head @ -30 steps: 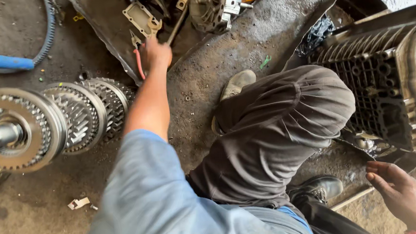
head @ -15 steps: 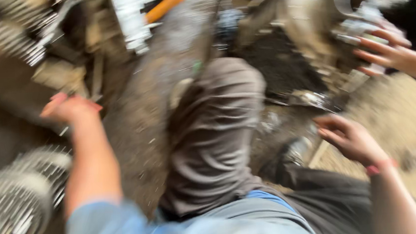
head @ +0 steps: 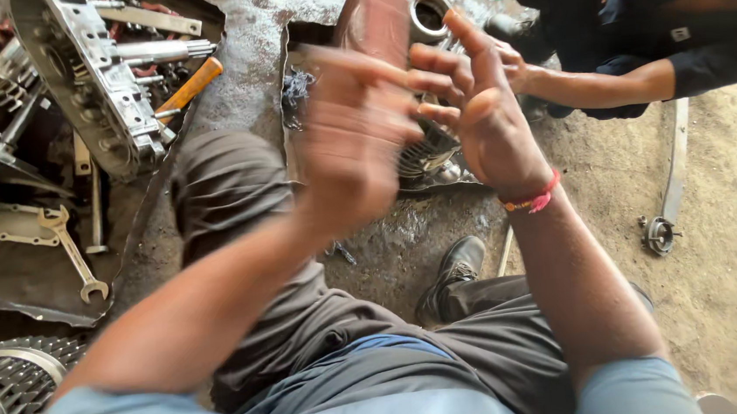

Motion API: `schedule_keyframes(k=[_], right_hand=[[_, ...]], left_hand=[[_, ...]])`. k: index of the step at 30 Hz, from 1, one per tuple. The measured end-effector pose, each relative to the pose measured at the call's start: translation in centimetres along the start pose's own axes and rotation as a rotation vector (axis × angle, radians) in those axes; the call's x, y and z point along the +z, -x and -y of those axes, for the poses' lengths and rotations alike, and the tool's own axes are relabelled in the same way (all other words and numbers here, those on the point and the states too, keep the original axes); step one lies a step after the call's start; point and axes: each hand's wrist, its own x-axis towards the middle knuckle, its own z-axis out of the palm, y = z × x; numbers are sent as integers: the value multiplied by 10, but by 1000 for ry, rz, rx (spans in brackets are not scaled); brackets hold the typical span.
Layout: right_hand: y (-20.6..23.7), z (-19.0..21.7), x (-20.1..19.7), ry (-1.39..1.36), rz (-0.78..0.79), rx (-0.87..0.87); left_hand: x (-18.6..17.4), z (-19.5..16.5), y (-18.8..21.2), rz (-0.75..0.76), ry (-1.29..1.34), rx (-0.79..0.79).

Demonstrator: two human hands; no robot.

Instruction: The person sits on the floor and uses a screwdriver to adjust components on a disassembled engine block. He wipes his hands on his trousers and continues to manipulate the engine parts with his hands and the tool.

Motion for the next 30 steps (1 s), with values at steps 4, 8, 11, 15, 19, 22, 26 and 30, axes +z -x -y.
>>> schedule_keyframes(k=[4, 8, 11, 15, 19, 22, 26, 30], right_hand=[[15, 6, -18, -162, -92, 74], [48, -9, -44, -240, -255, 297], [62, -31, -62, -348, -333, 363], [58, -60, -83, 392, -361, 738], [36, -93, -85, 537, -231, 607], [16, -103, -81, 1235, -119, 286], [-18, -106, -79, 1514, -206, 670], [-41, -128, -79, 1561, -286, 370]], left_hand=[[66, 60, 30, 169, -445, -251], [63, 66, 15, 537, -552, -326], [39, 62, -30, 1059, -994, -710], [-24, 84, -88, 333, -1027, -821], [-90, 132, -109, -10, -1175, -797], [-112, 165, -104, 72, -1422, -725], [-108, 186, -93, 533, -1599, -965], [-100, 186, -98, 627, -1561, -899]])
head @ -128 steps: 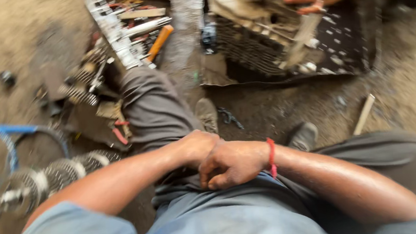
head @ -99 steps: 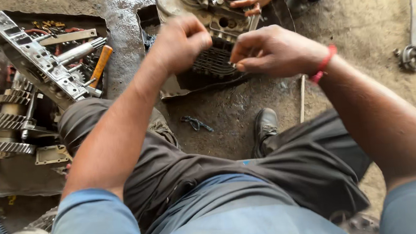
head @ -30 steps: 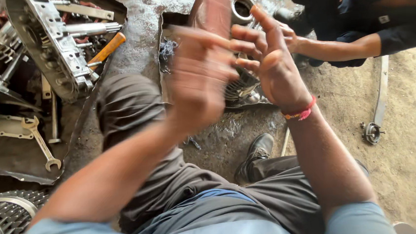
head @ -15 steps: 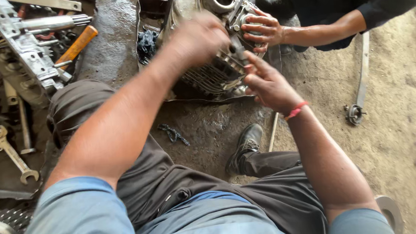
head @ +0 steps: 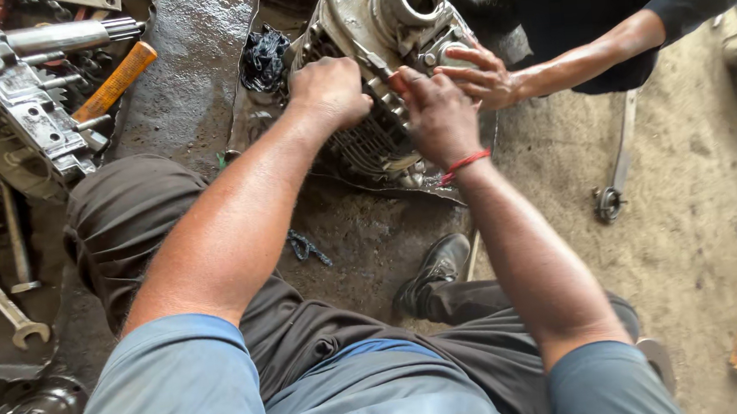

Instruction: The person sits on the floor and uses a screwdriver to adjust components on a disassembled engine block. He wipes his hands on his trousers and continues to manipulate the engine parts with his hands and the tool.

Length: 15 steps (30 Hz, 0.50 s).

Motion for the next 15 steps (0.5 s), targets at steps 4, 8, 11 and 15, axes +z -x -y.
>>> schedule_keyframes(k=[4, 8, 11, 15], right_hand=[[-5, -5, 28, -130, -134, -74], [-10, -8, 39, 25, 33, 13], [-22, -1, 41, 110, 222, 149], [-35, 7, 42, 148, 216, 121]], left_hand=[[-7, -9, 3, 4, -10, 63], [3, -25, 24, 99, -140, 192], [9, -32, 45, 122, -87, 273], [-1, -31, 59, 231, -183, 284]])
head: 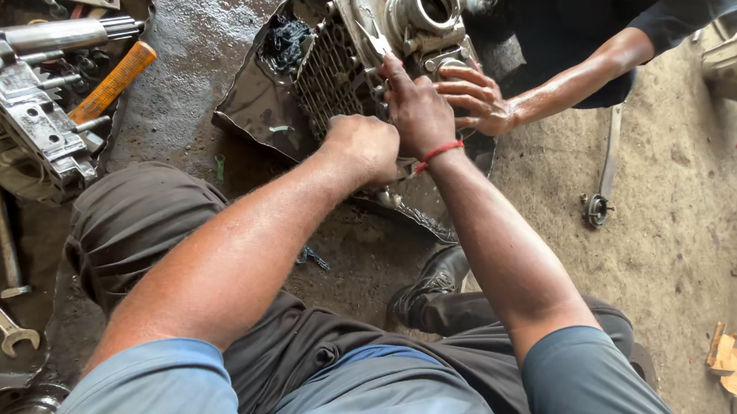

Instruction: The person sits on the floor and uses a screwdriver to adjust components on a disassembled engine block. He wipes his hands on his trousers and continues to manipulate the engine parts with his hands and the tool.

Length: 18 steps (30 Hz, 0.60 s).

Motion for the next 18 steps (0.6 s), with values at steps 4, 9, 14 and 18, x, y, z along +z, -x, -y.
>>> schedule_keyframes(k=[4, 9, 14, 18], right_hand=[[-2, -2, -2, 94, -59, -94], [-19, 4, -12, 62, -29, -129], [-20, 1, -35, 9, -69, -218], [-16, 3, -46, 96, -90, -268]], left_hand=[[-13, -1, 9, -19, -6, 4], [-6, -15, 32, 16, -32, 126], [6, -30, 55, 82, -17, 226], [7, -39, 59, 73, 4, 281]])
